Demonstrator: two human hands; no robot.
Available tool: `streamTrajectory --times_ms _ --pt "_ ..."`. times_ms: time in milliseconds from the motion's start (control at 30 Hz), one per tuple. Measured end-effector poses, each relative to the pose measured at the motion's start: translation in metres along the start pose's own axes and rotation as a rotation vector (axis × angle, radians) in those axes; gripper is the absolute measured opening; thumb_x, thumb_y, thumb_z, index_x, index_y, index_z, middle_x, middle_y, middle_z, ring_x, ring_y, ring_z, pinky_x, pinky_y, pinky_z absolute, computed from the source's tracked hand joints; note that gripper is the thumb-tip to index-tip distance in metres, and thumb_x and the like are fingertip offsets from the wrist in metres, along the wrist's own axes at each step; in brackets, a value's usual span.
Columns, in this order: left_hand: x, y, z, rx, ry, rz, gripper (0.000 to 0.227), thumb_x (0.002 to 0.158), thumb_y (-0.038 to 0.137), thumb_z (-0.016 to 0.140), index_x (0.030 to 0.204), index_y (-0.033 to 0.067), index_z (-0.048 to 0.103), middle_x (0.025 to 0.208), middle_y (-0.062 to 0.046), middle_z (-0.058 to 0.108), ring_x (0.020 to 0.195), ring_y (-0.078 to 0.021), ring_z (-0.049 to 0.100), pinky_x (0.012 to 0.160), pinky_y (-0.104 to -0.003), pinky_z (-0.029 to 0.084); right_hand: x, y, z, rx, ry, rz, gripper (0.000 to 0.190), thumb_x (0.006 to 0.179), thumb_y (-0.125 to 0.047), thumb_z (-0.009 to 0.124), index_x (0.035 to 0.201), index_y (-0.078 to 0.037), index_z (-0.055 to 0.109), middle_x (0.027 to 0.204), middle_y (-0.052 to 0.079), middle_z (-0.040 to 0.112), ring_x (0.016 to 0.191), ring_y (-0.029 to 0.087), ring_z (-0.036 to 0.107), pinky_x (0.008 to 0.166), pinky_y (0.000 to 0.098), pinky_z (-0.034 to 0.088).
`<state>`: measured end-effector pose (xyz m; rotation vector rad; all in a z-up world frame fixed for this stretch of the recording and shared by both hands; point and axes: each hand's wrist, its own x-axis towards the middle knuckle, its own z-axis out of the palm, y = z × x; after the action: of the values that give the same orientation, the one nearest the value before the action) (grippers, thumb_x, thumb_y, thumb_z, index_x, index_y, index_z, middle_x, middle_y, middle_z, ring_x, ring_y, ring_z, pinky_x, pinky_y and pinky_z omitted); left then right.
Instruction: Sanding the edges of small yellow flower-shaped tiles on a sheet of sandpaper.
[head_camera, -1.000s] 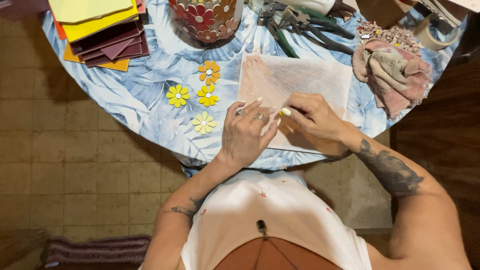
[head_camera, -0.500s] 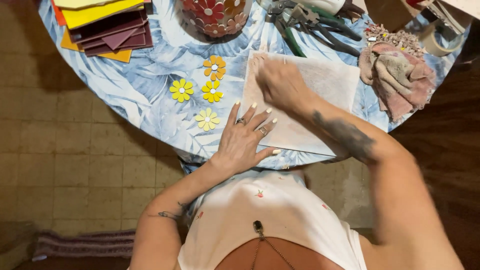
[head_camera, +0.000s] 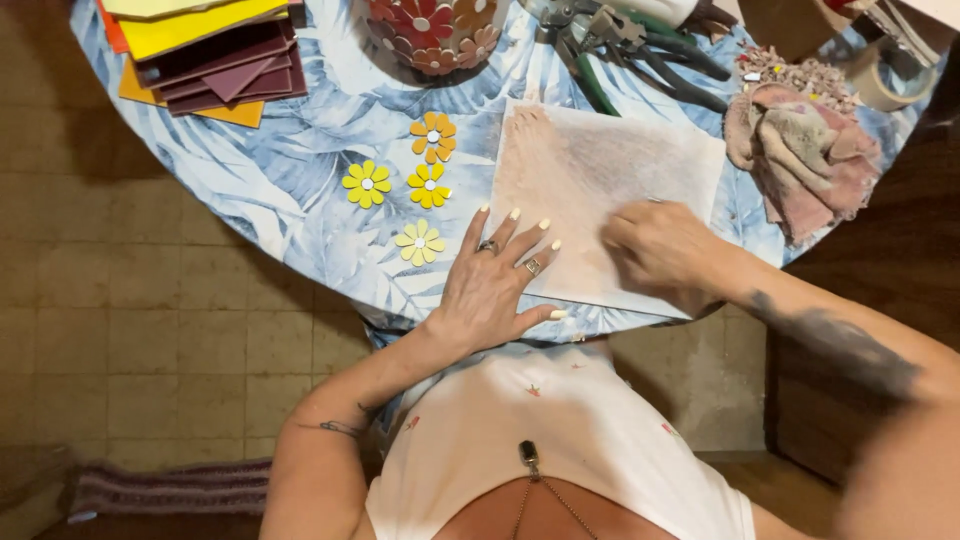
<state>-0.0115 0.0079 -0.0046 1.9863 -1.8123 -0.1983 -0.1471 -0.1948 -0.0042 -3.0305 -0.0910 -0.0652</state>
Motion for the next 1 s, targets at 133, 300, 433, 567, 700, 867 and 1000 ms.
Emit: streamTrajectory --times_ms 133,300,433,567,700,867,1000 --pt "0.0 0.002 -0.001 -0.011 -0.018 -0.015 0.06 0.07 0.056 0.054 0.112 0.0122 0.053 0.119 -0.009 0.046 0.113 -0.0349 0.041 0.102 -0.054 0.008 0.09 -0.006 0.014 0.117 0.095 -0.015 0.02 0.08 -0.024 0.041 0.065 -0.012 0.046 0.061 0.006 0.044 0.058 0.027 0.05 0.05 0.0375 0.041" --pt "-0.002 0.002 0.005 0.011 -0.012 -0.032 0.065 0.069 0.059 0.052 0.116 0.0139 0.05 0.121 -0.008 0.045 0.115 -0.0346 0.04 0.102 -0.053 0.007 0.117 0.008 0.023 -0.276 0.343 -0.25 0.015 0.078 -0.023 0.045 0.066 -0.014 0.043 0.062 0.003 0.039 0.05 0.022 0.045 0.047 0.035 0.037" --pt "-0.002 0.002 0.004 0.013 -0.004 -0.026 0.066 0.067 0.06 0.053 0.115 0.0141 0.051 0.12 -0.008 0.046 0.115 -0.0345 0.04 0.102 -0.053 0.008 0.045 0.015 0.005 -0.198 0.175 -0.471 0.015 0.072 -0.024 0.044 0.06 -0.015 0.042 0.06 0.003 0.041 0.052 0.022 0.047 0.047 0.0345 0.038" --pt "0.001 0.004 0.002 -0.004 0.037 -0.015 0.062 0.066 0.057 0.056 0.111 0.014 0.054 0.117 -0.007 0.048 0.111 -0.0349 0.044 0.102 -0.053 0.011 0.015 0.042 -0.001 -0.031 0.063 -0.252 0.012 0.074 -0.021 0.047 0.067 -0.012 0.045 0.064 0.006 0.045 0.062 0.025 0.051 0.054 0.036 0.041" --pt "0.009 0.012 -0.001 -0.056 0.187 -0.058 0.044 0.072 0.04 0.058 0.104 0.0083 0.058 0.1 -0.01 0.058 0.099 -0.0364 0.054 0.102 -0.055 0.008 0.001 0.058 -0.003 0.189 -0.061 0.009 0.009 0.077 -0.017 0.051 0.075 -0.008 0.049 0.069 0.01 0.051 0.074 0.029 0.057 0.062 0.0381 0.045" --pt "0.024 0.025 -0.016 -0.232 0.445 -0.098 0.037 0.076 0.021 0.056 0.109 0.0063 0.055 0.093 -0.011 0.062 0.099 -0.0322 0.056 0.099 -0.051 0.02 0.022 -0.014 -0.017 0.779 0.18 0.113 0.02 0.088 -0.019 0.044 0.073 -0.008 0.052 0.065 0.004 0.05 0.065 0.021 0.053 0.06 0.0325 0.042" --pt "0.028 0.025 -0.013 -0.319 0.498 -0.079 0.024 0.074 0.014 0.057 0.096 0.005 0.062 0.089 -0.012 0.064 0.095 -0.0317 0.059 0.091 -0.049 0.032 0.028 -0.036 -0.027 0.896 0.26 0.148 0.024 0.089 -0.017 0.041 0.07 -0.007 0.052 0.059 0.003 0.046 0.058 0.019 0.049 0.057 0.0305 0.042"
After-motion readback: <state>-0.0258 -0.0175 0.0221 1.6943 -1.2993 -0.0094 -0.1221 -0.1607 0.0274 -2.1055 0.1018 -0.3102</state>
